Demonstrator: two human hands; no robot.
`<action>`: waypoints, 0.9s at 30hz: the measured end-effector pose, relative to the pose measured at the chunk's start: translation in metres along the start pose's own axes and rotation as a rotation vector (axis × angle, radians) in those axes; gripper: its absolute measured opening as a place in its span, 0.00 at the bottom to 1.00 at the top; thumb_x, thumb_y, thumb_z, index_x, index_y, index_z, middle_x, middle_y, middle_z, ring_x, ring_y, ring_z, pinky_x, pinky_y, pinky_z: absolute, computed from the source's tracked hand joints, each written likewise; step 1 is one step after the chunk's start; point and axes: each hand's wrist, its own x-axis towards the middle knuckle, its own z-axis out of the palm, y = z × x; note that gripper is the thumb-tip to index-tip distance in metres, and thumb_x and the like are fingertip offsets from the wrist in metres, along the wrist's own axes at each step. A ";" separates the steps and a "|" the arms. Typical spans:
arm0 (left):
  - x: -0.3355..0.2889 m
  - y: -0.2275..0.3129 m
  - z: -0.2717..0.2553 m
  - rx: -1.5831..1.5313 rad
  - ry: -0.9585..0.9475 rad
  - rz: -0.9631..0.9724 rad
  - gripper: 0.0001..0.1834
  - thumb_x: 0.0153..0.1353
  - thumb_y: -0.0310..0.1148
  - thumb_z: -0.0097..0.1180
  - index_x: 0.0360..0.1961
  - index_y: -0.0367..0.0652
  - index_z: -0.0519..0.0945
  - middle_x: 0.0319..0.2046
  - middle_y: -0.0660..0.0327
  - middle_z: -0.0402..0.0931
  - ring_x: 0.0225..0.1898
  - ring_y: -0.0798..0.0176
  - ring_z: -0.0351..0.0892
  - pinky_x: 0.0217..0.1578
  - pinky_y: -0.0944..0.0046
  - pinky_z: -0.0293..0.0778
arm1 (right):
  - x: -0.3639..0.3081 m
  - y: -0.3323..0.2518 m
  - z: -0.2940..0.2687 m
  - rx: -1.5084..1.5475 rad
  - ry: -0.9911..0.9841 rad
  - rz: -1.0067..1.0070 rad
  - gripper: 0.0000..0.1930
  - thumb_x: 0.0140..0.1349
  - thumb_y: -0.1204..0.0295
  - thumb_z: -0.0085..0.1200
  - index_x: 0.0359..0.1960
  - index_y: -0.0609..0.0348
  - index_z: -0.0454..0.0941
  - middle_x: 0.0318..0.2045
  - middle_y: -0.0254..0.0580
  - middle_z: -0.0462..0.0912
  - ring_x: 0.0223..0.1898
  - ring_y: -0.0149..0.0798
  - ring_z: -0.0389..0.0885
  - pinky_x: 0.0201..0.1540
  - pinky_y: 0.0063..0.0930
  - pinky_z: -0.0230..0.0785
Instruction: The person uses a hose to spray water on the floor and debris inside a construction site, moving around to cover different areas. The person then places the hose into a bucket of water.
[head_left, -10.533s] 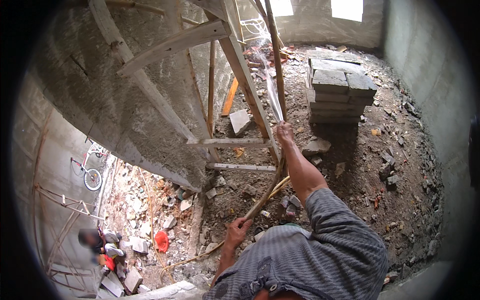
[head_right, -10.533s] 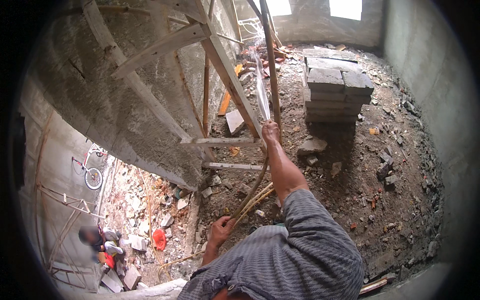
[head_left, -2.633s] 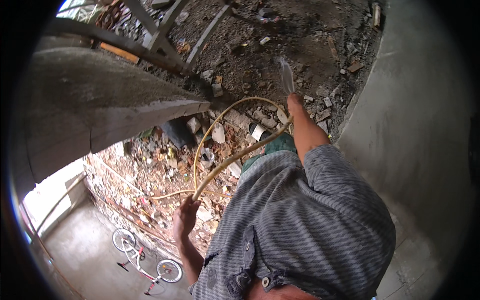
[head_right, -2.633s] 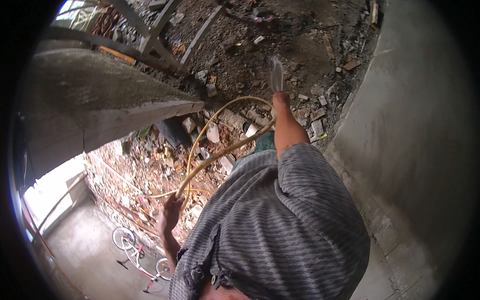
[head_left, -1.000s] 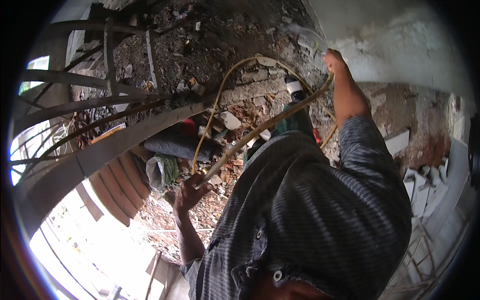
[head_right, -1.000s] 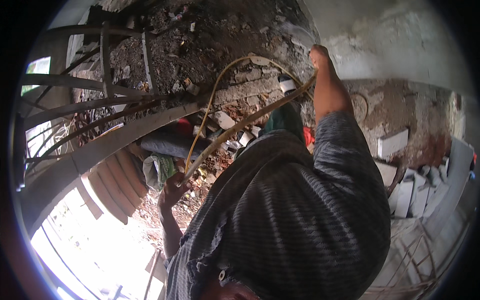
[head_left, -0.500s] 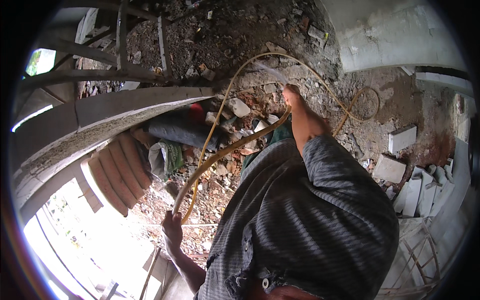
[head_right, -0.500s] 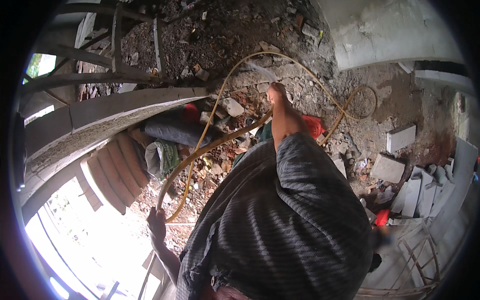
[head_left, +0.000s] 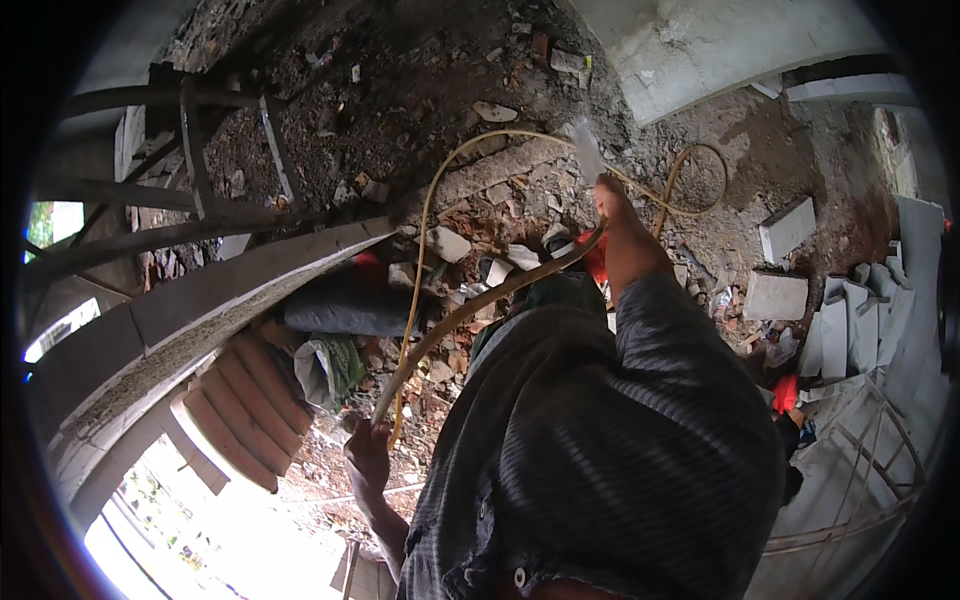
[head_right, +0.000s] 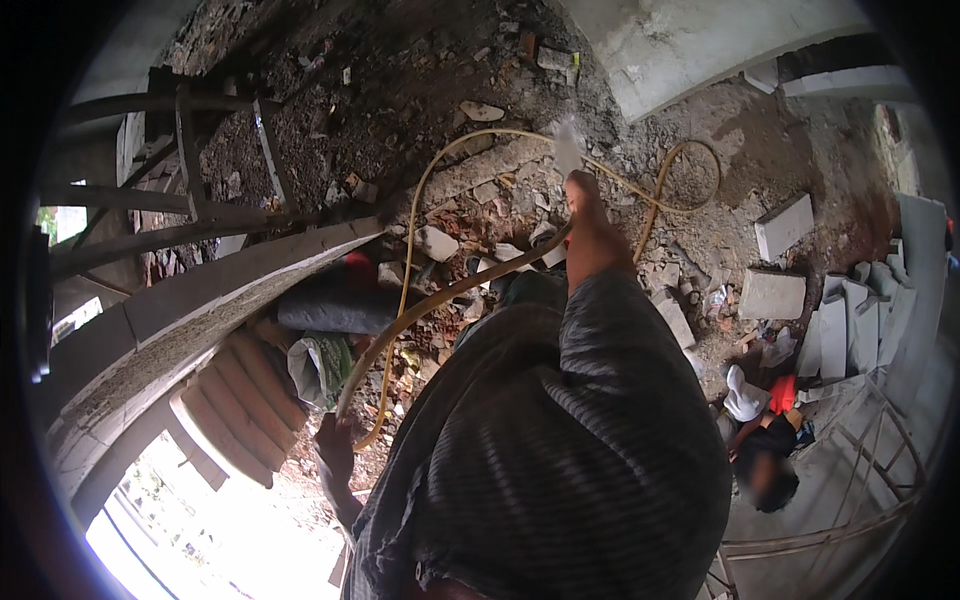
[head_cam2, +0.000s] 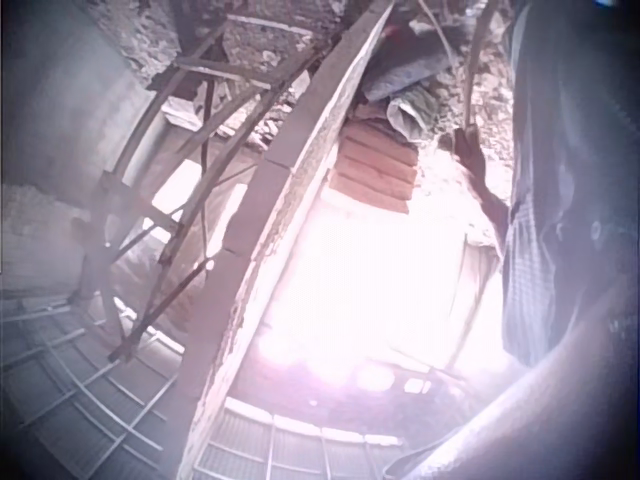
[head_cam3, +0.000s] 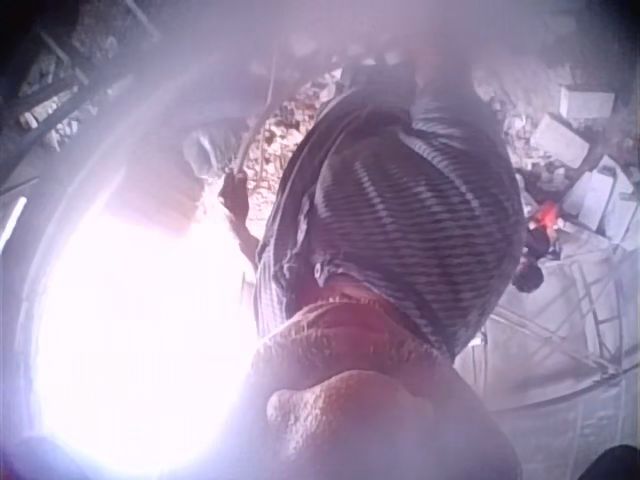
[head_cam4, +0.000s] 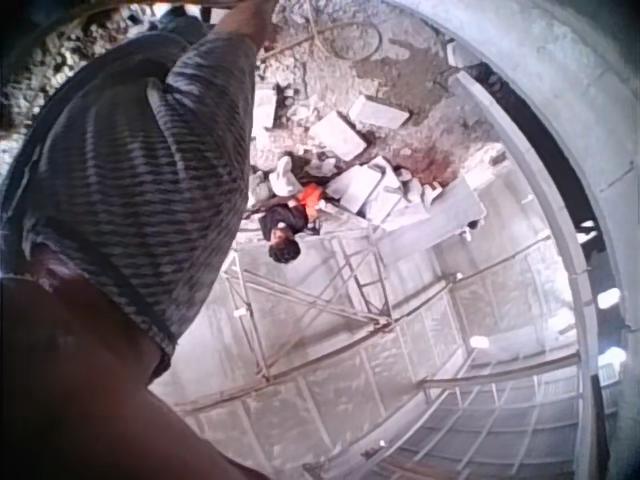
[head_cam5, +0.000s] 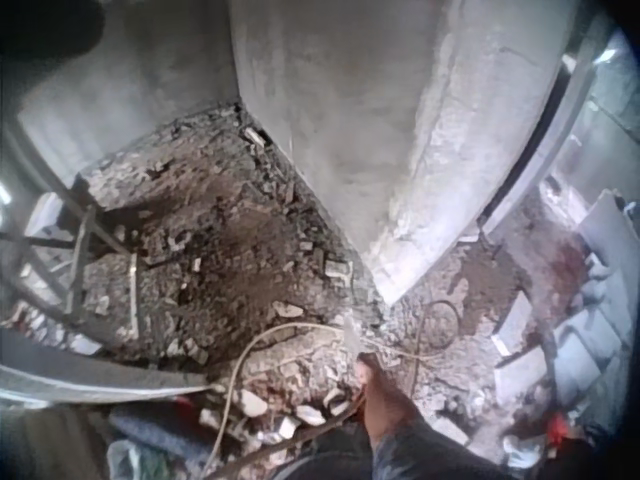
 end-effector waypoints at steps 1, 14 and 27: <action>0.000 0.000 -0.003 0.008 -0.002 0.015 0.10 0.58 0.34 0.46 0.25 0.38 0.70 0.14 0.52 0.65 0.14 0.60 0.60 0.16 0.60 0.60 | 0.010 0.006 0.002 -0.323 -0.021 -0.142 0.07 0.55 0.72 0.46 0.21 0.58 0.72 0.13 0.39 0.72 0.15 0.34 0.72 0.13 0.32 0.59; -0.003 -0.001 0.017 0.025 0.054 0.005 0.13 0.60 0.38 0.47 0.27 0.37 0.68 0.18 0.48 0.64 0.18 0.48 0.59 0.19 0.55 0.60 | 0.038 -0.045 -0.002 -0.366 -0.158 -0.247 0.04 0.53 0.77 0.49 0.25 0.59 0.76 0.15 0.41 0.74 0.15 0.33 0.73 0.14 0.28 0.62; -0.009 -0.038 0.024 -0.057 0.109 -0.060 0.14 0.59 0.38 0.46 0.28 0.36 0.70 0.14 0.47 0.63 0.15 0.51 0.60 0.18 0.54 0.59 | 0.014 -0.049 0.028 -0.001 0.064 -0.360 0.22 0.61 0.56 0.37 0.18 0.60 0.70 0.09 0.40 0.67 0.07 0.36 0.63 0.10 0.33 0.53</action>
